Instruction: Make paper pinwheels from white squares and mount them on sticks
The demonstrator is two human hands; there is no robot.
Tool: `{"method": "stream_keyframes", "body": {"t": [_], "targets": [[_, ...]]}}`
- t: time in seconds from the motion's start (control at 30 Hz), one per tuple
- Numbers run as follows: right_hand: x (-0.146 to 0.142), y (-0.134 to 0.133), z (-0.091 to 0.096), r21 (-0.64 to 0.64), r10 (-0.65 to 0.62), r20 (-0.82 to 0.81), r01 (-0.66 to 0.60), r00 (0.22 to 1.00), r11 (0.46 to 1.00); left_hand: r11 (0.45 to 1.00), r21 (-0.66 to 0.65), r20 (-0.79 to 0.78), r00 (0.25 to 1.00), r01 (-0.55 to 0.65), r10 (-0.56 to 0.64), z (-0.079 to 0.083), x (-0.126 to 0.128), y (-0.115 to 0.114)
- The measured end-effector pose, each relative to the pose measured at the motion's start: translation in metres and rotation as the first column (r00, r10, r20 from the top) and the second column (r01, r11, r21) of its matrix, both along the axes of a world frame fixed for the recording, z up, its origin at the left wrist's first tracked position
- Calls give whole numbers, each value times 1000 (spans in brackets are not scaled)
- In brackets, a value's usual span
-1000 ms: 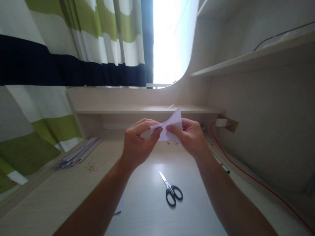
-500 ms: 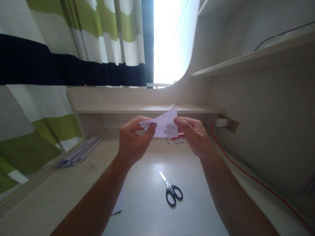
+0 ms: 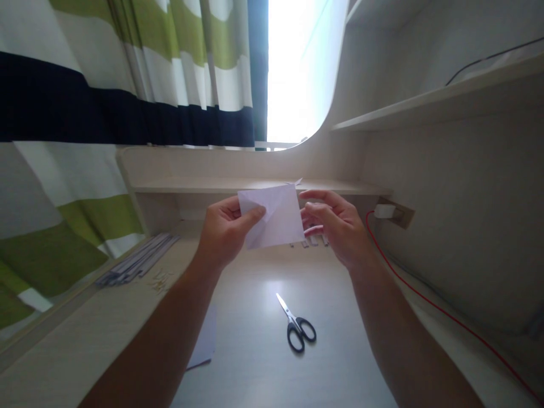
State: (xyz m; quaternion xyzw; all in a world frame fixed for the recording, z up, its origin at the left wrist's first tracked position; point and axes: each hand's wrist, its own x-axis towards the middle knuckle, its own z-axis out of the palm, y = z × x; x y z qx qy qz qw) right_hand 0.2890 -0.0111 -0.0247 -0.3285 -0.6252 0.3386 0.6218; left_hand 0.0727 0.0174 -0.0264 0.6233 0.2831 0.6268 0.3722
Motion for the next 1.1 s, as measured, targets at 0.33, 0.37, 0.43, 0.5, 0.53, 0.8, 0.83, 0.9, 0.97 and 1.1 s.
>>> {"method": "stream_keyframes", "body": {"t": [0.33, 0.37, 0.43, 0.5, 0.53, 0.8, 0.83, 0.9, 0.97, 1.1], "targets": [[-7, -11, -23, -82, -124, 551, 201, 826, 976, 993, -68, -245, 966, -98, 79, 0, -12, 29], [-9, -16, -35, -152, -53, 715, 229, 697, 962, 988, -138, -301, 953, -70, 25, -3, -13, 35], [-12, -27, -61, -253, 121, 925, 347, 360, 903, 967, -255, -375, 924, -25, -75, -14, -15, 45], [-13, -37, -89, -276, 181, 949, 403, 258, 873, 947, -322, -391, 909, 13, -146, -30, -14, 48], [-13, -40, -101, -274, 190, 954, 424, 231, 863, 938, -344, -381, 908, 36, -174, -41, -13, 46], [-6, -31, -120, -329, 284, 944, 429, 167, 841, 811, -553, -213, 909, 190, -359, -103, -38, 4], [-4, -28, -118, -335, 291, 942, 425, 167, 841, 793, -579, -199, 910, 191, -365, -106, -43, 2], [2, -20, -118, -374, 317, 927, 411, 202, 831, 748, -635, -177, 907, 190, -381, -112, -50, 1], [10, -13, -123, -468, 359, 876, 383, 323, 796, 713, -676, -158, 909, 185, -387, -116, -55, 2], [29, -3, -137, -532, 357, 821, 368, 446, 763, 711, -679, -121, 927, 184, -355, -117, -61, 2]]}}
